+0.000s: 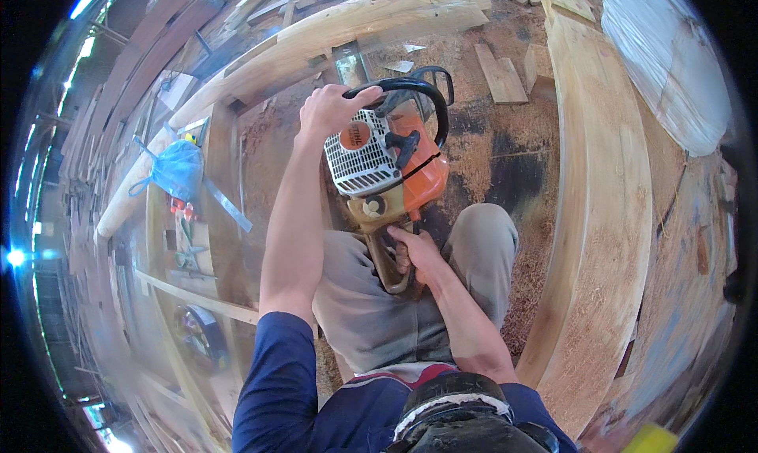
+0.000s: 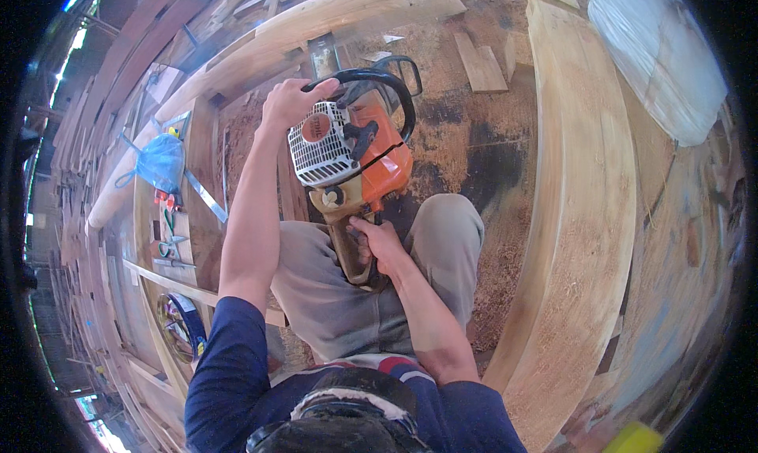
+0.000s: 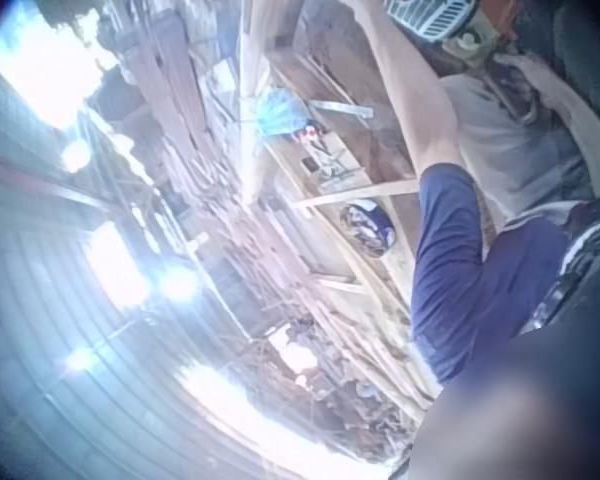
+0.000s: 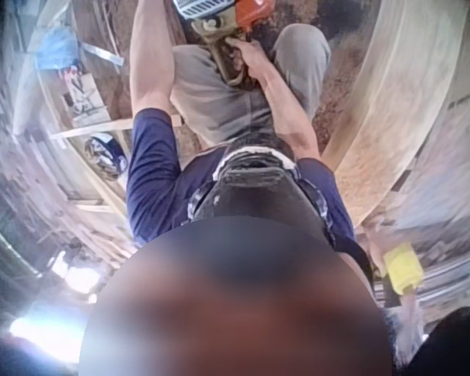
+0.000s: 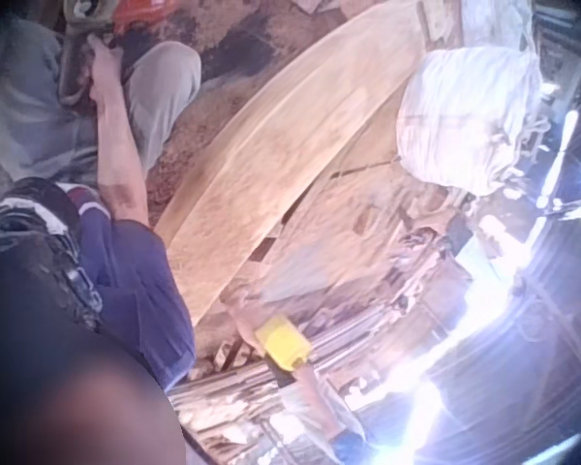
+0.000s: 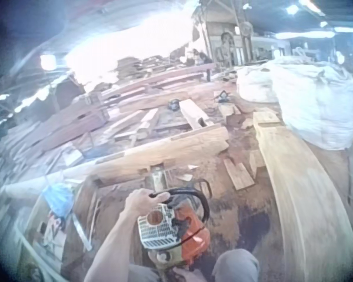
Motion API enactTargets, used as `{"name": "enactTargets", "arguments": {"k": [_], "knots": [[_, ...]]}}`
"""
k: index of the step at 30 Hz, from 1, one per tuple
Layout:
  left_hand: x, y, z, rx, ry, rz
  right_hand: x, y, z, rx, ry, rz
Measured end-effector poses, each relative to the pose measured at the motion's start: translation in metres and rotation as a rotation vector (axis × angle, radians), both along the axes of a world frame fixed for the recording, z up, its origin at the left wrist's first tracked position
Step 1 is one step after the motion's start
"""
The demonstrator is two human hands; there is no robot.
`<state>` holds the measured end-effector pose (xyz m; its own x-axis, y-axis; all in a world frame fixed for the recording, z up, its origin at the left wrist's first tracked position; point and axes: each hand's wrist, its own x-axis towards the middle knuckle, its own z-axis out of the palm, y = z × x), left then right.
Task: The person uses a chainsaw to cut a wooden plank, then switches to a hand saw to cut another piece of wood. The person handles multiple wooden planks and uses both power and manual tools to shape the wood.
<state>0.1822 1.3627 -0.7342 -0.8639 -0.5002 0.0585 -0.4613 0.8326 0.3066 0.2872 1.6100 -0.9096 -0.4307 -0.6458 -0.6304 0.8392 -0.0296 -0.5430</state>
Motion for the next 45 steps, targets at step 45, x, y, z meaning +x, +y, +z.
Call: {"name": "enactTargets", "arguments": {"k": [45], "knots": [[0.012, 0.006, 0.020, 0.083, -0.083, -0.023, 0.023, 0.020, 0.041, -0.023, -0.050, -0.023]]}}
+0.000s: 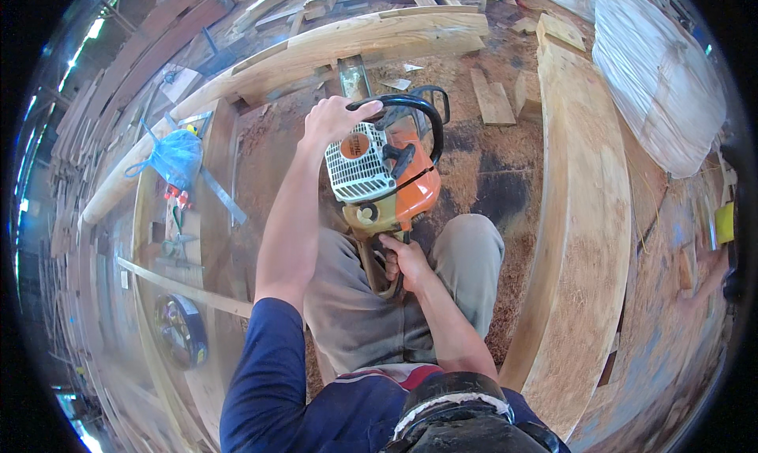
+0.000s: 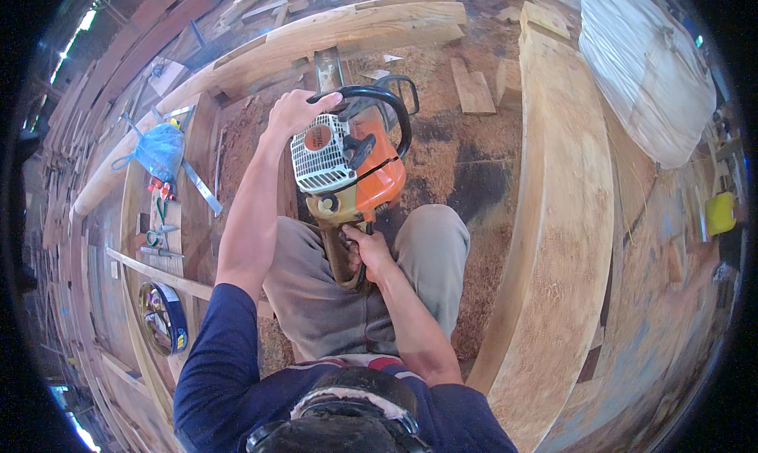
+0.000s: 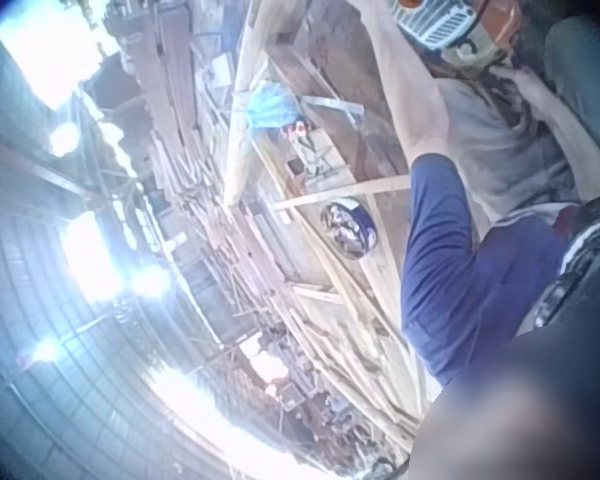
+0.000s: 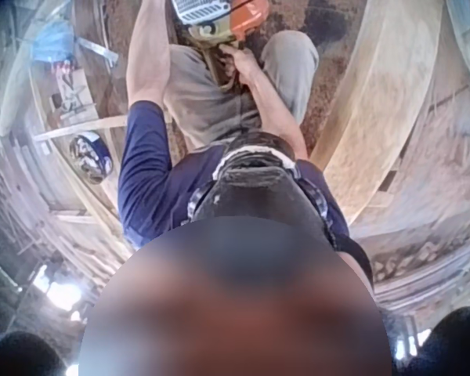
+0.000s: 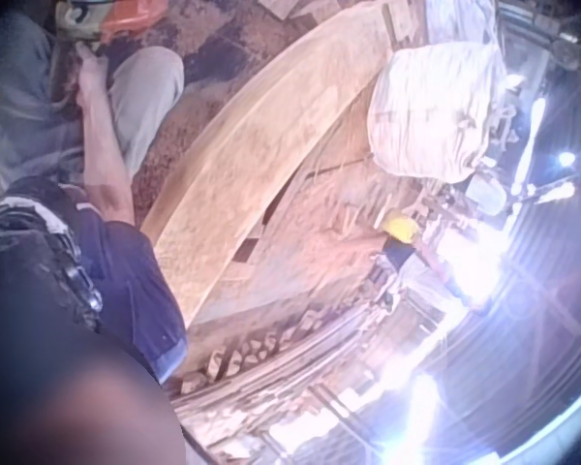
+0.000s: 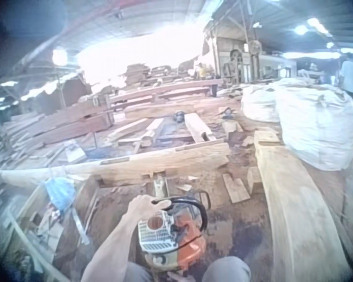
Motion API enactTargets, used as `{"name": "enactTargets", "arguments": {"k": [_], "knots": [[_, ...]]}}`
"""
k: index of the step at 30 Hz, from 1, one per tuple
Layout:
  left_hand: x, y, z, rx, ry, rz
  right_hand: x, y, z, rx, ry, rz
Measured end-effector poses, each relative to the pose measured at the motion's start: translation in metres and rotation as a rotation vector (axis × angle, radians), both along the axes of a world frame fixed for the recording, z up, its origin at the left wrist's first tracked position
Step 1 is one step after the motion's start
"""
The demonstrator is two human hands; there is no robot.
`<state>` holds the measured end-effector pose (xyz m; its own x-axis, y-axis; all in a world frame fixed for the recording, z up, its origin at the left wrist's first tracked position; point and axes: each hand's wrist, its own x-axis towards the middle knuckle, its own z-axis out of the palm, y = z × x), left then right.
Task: The person uses a chainsaw to cut a wooden plank, then switches to a hand saw to cut another piece of wood. The person handles multiple wooden planks and uses both power and manual tools to shape the wood.
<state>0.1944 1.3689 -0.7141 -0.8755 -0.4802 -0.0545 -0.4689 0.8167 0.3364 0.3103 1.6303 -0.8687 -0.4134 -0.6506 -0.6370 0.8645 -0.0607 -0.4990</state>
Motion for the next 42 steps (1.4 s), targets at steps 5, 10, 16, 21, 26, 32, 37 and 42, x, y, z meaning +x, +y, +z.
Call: {"name": "enactTargets", "arguments": {"k": [5, 10, 16, 21, 26, 32, 37, 42], "knots": [[-0.001, 0.003, 0.010, -0.037, 0.042, -0.069, 0.009, 0.005, 0.021, 0.040, 0.003, -0.018], [0.002, 0.006, 0.024, -0.065, 0.039, -0.095, 0.018, 0.008, 0.048, 0.091, -0.057, -0.023], [0.000, 0.005, 0.033, -0.047, 0.054, -0.088, 0.013, 0.010, 0.061, 0.116, -0.044, -0.029], [-0.002, 0.003, 0.032, -0.037, 0.043, -0.070, 0.009, 0.009, 0.058, 0.058, -0.034, -0.019], [-0.002, -0.001, 0.024, -0.040, 0.025, -0.052, 0.006, 0.007, 0.050, 0.039, -0.022, -0.022], [-0.006, -0.008, 0.014, -0.033, 0.012, -0.077, 0.003, 0.004, 0.041, 0.089, 0.009, -0.035], [-0.013, -0.007, 0.015, -0.084, 0.011, -0.111, 0.006, 0.001, 0.038, 0.057, -0.038, -0.056], [-0.013, -0.006, 0.023, -0.032, 0.023, -0.099, 0.004, -0.001, 0.040, 0.075, -0.011, -0.068]]}}
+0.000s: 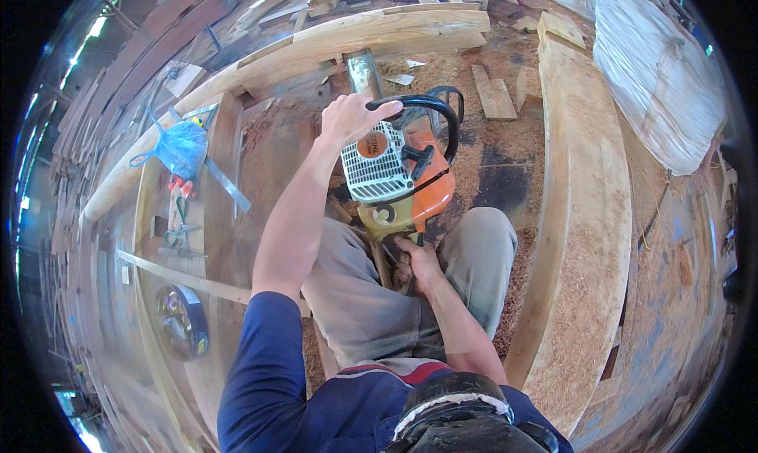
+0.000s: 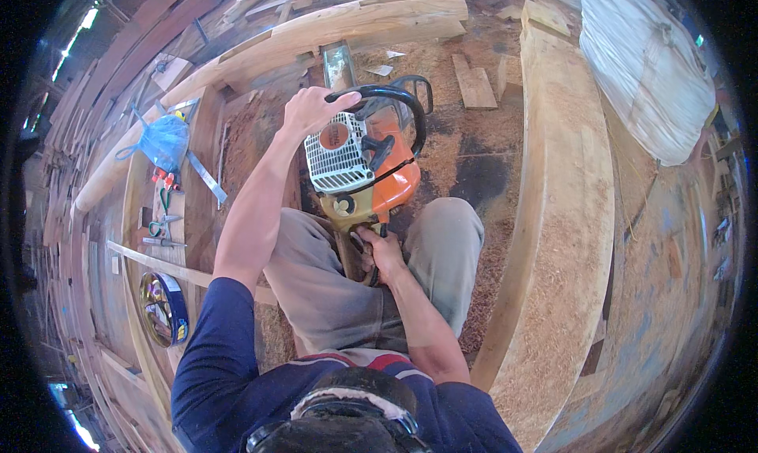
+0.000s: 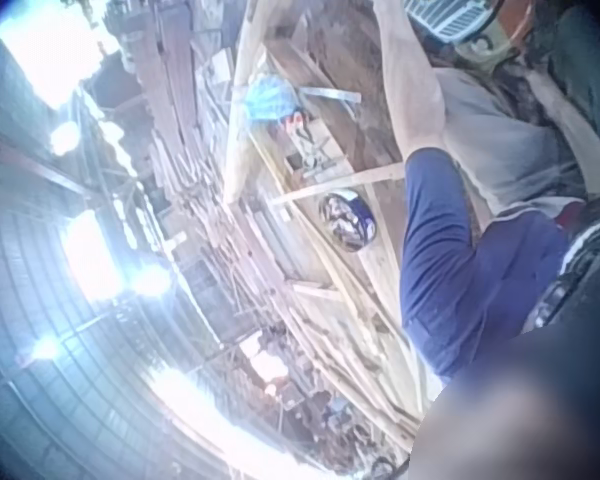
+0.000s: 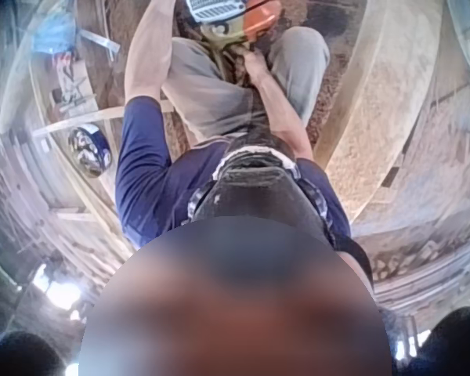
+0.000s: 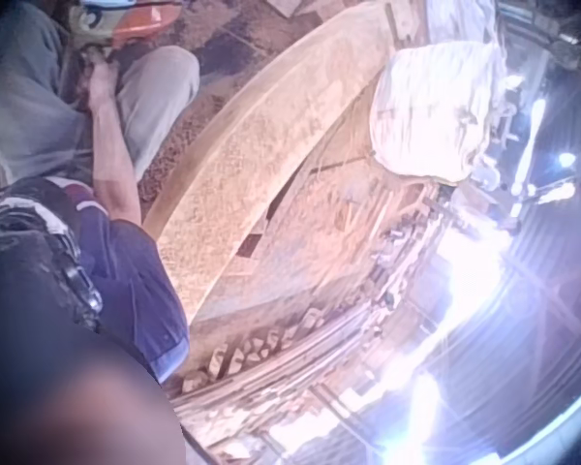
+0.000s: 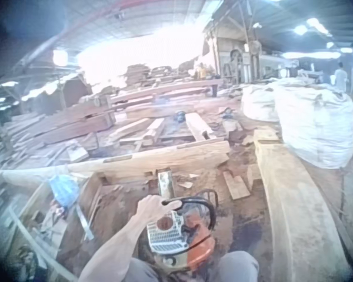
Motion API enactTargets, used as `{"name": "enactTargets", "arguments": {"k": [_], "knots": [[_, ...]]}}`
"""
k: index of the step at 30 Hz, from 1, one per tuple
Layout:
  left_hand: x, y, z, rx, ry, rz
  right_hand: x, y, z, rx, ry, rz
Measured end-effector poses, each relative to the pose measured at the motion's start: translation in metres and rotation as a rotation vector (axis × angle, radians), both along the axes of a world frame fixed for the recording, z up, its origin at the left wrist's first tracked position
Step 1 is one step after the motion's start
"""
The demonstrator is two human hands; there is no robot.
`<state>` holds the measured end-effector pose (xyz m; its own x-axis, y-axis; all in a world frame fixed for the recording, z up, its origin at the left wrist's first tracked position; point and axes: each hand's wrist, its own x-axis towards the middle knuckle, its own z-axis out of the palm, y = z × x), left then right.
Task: The person uses a chainsaw to cut a wooden plank, then switches to a hand saw to cut another piece of wood. The person handles multiple wooden planks and uses both power and manual tools to shape the wood.
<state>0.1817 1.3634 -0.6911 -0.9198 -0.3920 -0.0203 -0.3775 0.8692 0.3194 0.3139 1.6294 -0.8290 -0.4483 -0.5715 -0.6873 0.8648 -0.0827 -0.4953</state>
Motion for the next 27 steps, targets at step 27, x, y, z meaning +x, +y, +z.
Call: {"name": "enactTargets", "arguments": {"k": [27], "knots": [[-0.002, 0.002, -0.005, 0.021, -0.029, 0.045, -0.019, -0.004, -0.028, -0.016, -0.045, 0.063]]}}
